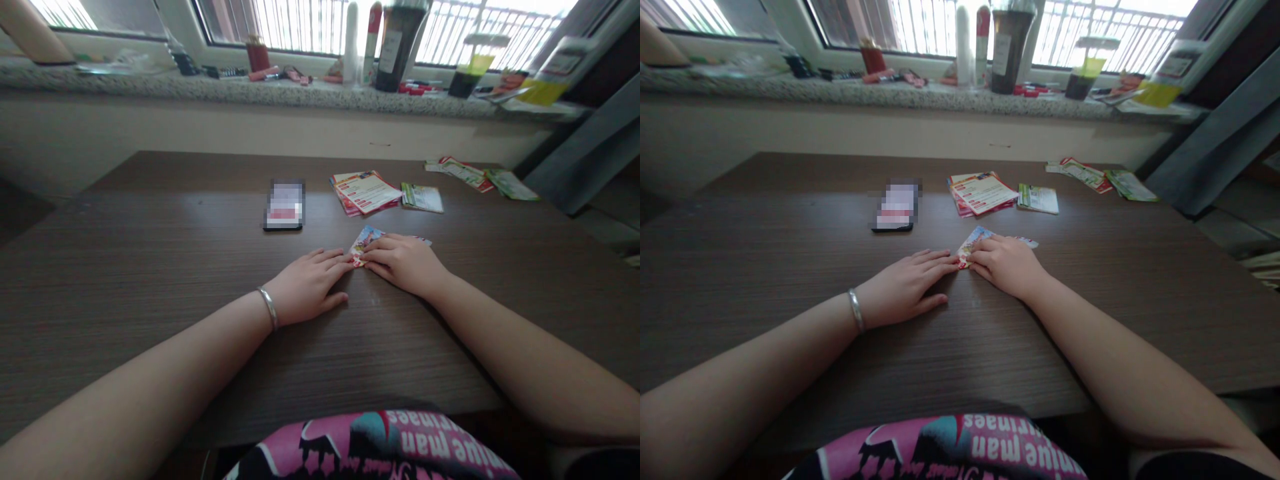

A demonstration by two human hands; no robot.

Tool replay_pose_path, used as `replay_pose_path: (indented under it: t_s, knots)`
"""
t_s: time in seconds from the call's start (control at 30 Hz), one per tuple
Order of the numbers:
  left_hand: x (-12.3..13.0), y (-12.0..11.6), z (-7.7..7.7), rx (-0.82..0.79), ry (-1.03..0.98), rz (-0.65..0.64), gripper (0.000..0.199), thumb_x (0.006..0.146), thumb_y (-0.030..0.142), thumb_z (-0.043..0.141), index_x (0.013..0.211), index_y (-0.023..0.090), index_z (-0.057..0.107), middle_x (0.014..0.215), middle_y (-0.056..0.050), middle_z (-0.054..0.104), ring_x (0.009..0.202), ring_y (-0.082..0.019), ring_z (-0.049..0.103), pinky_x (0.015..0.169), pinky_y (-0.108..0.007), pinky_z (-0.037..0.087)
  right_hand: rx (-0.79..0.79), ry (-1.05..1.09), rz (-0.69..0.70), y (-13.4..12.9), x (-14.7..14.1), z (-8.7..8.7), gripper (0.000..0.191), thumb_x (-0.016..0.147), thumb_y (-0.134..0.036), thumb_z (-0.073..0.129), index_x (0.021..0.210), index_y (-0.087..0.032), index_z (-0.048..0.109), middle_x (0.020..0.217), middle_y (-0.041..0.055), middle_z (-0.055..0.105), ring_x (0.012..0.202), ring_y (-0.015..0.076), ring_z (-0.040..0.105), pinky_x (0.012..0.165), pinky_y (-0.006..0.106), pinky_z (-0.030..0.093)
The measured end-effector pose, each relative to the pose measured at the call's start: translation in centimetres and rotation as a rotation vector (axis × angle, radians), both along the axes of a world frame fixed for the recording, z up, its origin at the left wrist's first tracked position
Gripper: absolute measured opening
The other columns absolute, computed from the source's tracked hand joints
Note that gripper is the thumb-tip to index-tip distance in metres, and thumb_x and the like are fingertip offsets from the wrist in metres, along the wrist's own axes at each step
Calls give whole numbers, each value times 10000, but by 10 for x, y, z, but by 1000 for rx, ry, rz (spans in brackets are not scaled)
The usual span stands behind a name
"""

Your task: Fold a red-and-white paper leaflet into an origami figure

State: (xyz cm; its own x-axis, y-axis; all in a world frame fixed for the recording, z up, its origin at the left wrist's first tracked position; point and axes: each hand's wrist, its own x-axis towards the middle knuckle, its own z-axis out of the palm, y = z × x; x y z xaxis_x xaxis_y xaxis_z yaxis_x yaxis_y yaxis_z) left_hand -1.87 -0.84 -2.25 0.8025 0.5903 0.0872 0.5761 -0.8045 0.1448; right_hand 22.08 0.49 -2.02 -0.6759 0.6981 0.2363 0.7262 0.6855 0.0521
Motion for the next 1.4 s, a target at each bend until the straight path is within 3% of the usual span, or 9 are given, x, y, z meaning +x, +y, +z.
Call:
replay_pose_path:
  t_s: [0.23,0.5,0.83,1.07,1.13,1.27,1.4]
  knots:
    - [-1,0,2,-3,-26,-7,459,901,360,556,1310,154,524,1368,-115,519,1258,-257,484,1087,-399,377,12,-22,-42,-3,0,0,349,967,-396,425,915,-231,729,986,40,700,925,205,618,764,314,444]
    - [-1,0,3,-25,-38,-10,455,898,337,566,1318,166,523,1368,-121,512,1271,-261,470,1102,-414,361,35,-16,-45,-5,-1,2,330,962,-376,443,881,-219,721,956,42,694,913,199,617,755,302,446]
    - [-1,1,5,-26,-46,-23,490,888,340,580,1338,164,505,1373,-109,518,1272,-263,468,1098,-408,368,37,-80,53,-9,-4,0,298,968,-254,405,1064,-227,686,996,75,672,951,212,589,814,325,438]
    - [-1,0,3,-7,-71,-23,425,892,326,571,1287,172,537,1391,-120,502,1274,-260,474,1097,-429,367,-61,79,-18,-4,-4,0,213,920,-304,478,839,-196,643,941,86,650,937,221,569,825,343,444]
    - [-1,1,2,3,-85,-23,409,890,315,569,1271,168,545,1409,-119,488,1291,-262,458,1104,-432,358,-85,133,-79,-2,-2,-1,171,880,-342,537,847,-193,615,1042,102,649,984,236,570,851,361,446]
    - [-1,1,2,11,-113,-71,342,888,284,563,1212,176,583,1317,-103,568,1260,-252,482,1091,-423,378,-88,178,-178,2,2,-2,278,821,-458,596,895,-190,598,1252,125,593,1098,285,551,921,412,424]
    - [0,1,3,2,-130,-134,342,893,263,550,1223,177,584,1264,-99,595,1218,-241,511,1078,-409,397,-110,170,-287,9,1,-2,297,889,-462,495,927,-190,609,1103,105,663,990,266,594,851,395,441]
